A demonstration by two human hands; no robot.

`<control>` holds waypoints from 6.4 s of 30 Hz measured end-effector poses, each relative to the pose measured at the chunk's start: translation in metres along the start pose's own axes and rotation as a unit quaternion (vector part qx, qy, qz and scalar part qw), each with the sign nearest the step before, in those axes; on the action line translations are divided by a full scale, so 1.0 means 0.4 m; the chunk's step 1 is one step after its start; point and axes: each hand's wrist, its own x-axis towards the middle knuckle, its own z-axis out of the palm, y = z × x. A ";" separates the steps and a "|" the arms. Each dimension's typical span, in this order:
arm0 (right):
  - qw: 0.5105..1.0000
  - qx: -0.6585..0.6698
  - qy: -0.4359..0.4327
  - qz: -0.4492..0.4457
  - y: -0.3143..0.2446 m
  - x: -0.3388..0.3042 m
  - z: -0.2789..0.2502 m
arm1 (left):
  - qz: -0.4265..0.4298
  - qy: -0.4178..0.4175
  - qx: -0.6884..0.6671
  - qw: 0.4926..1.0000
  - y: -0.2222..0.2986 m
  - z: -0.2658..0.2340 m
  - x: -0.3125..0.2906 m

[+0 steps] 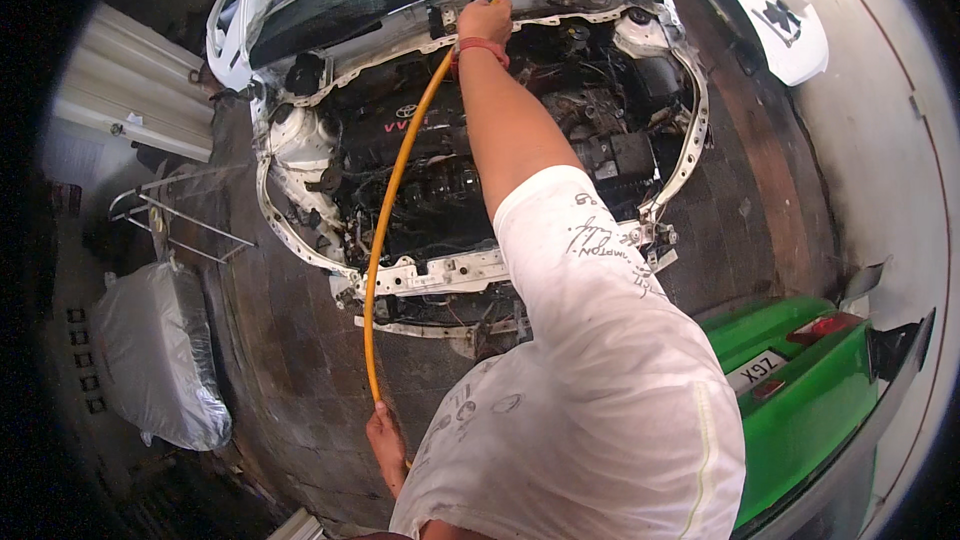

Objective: The person uses a yellow air hose to blow dust and debris from the engine bay of a white car with its hood open. They move around the front of the vehicle, directing the air stream into various compartments and components of the engine bay.

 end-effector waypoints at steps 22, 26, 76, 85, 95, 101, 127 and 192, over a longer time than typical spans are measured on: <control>0.991 -0.031 0.127 -0.043 0.143 0.369 -0.345 | 0.020 -0.120 0.074 0.990 0.154 0.119 0.023; 0.991 -0.029 0.121 -0.050 0.099 0.416 -0.366 | 0.046 -0.135 0.065 0.988 0.189 0.126 0.009; 0.982 -0.167 0.044 -0.073 0.106 0.617 -0.471 | 0.100 -0.147 0.102 0.979 0.246 0.153 -0.008; 0.834 -0.513 -0.022 -0.200 0.084 0.745 -0.554 | 0.098 -0.197 0.098 0.971 0.264 0.173 0.000; 0.766 -0.573 -0.071 -0.283 0.068 0.721 -0.521 | 0.113 -0.172 0.087 0.975 0.266 0.162 0.012; 0.863 -0.465 -0.108 -0.164 0.111 0.717 -0.449 | 0.114 -0.157 0.088 0.977 0.242 0.147 0.010; 0.729 -0.537 -0.260 -0.335 0.013 0.496 -0.098 | 0.038 -0.082 0.038 0.995 0.119 0.067 -0.007; 0.890 -0.122 -0.372 -0.232 -0.140 -0.864 0.689 | -0.114 0.030 -0.090 0.989 -0.494 -0.566 0.479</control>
